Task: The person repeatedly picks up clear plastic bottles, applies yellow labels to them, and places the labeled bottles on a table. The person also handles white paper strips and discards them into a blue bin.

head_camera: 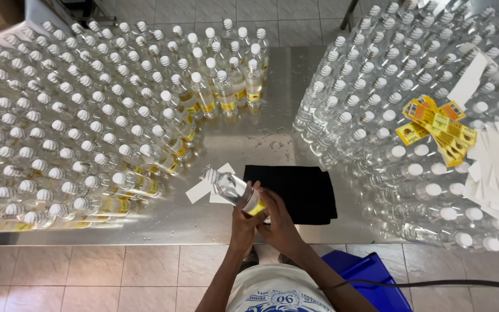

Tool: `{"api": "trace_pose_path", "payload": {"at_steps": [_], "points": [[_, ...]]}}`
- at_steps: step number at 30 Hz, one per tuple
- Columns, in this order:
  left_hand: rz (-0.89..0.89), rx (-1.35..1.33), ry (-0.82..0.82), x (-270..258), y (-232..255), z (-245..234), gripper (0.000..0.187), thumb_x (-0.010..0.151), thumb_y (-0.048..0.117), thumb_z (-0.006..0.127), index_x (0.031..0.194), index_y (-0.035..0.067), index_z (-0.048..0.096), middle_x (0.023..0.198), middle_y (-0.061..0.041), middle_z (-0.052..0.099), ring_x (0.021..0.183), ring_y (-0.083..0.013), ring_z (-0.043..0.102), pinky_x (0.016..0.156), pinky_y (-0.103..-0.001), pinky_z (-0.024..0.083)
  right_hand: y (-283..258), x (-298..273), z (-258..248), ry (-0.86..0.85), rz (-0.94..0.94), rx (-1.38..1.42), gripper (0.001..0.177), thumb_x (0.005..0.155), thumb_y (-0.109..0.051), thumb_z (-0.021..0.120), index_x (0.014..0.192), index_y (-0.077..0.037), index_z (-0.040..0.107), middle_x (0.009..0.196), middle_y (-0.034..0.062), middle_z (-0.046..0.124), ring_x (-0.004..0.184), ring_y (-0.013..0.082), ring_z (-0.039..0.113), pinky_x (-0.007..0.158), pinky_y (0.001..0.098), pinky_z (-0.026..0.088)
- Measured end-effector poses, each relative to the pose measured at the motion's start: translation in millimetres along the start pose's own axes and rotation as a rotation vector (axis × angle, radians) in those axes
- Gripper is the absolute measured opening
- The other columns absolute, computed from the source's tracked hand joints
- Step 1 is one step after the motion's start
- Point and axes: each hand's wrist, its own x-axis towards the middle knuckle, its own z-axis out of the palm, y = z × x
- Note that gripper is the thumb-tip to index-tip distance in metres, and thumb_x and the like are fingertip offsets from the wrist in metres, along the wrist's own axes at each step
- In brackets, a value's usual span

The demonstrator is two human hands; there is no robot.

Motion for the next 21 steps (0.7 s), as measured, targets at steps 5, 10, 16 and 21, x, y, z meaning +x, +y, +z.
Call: {"api": "trace_pose_path", "payload": {"at_steps": [5, 10, 16, 21], "points": [[-0.050, 0.027, 0.025, 5, -37, -61, 0.092, 0.076, 0.000, 0.097, 0.158, 0.005, 0.055, 0.146, -0.013, 0.071, 0.121, -0.0222, 0.072, 0.095, -0.041, 0.066, -3, 25, -2, -0.277, 0.173, 0.313, 0.101, 0.086, -0.003, 0.090, 0.170, -0.011, 0.035, 0.153, 0.0172, 0.048, 0.149, 0.0395, 0.050, 0.122, 0.0528, 0.042], [-0.175, 0.262, 0.206, -7, 9, -89, 0.087, 0.078, -0.001, 0.084, 0.159, -0.002, 0.052, 0.155, -0.014, 0.069, 0.119, -0.0255, 0.074, 0.100, -0.034, 0.064, -6, 51, -19, -0.632, 0.399, 0.234, 0.099, 0.096, -0.026, 0.081, 0.174, -0.023, 0.019, 0.167, 0.0151, 0.052, 0.156, 0.0326, 0.047, 0.125, 0.0487, 0.039], [0.244, 0.368, 0.621, 31, 5, -208, 0.059, 0.079, -0.010, 0.085, 0.131, 0.008, 0.062, 0.116, -0.012, 0.077, 0.100, -0.0208, 0.073, 0.088, -0.036, 0.060, 66, 27, -64, -0.327, 0.374, -0.201, 0.053, 0.109, -0.037, 0.061, 0.157, -0.015, 0.056, 0.155, 0.0090, 0.058, 0.140, 0.0307, 0.062, 0.106, 0.0456, 0.054], [0.300, 0.631, 0.872, 37, 26, -262, 0.064, 0.093, -0.008, 0.083, 0.143, -0.009, 0.043, 0.152, -0.029, 0.063, 0.140, -0.0427, 0.062, 0.118, -0.049, 0.052, 106, -9, -153, 0.538, 0.357, -0.328, 0.023, 0.107, -0.006, 0.064, 0.125, -0.012, 0.075, 0.113, 0.0059, 0.076, 0.083, 0.0203, 0.076, 0.069, 0.0336, 0.059]]}}
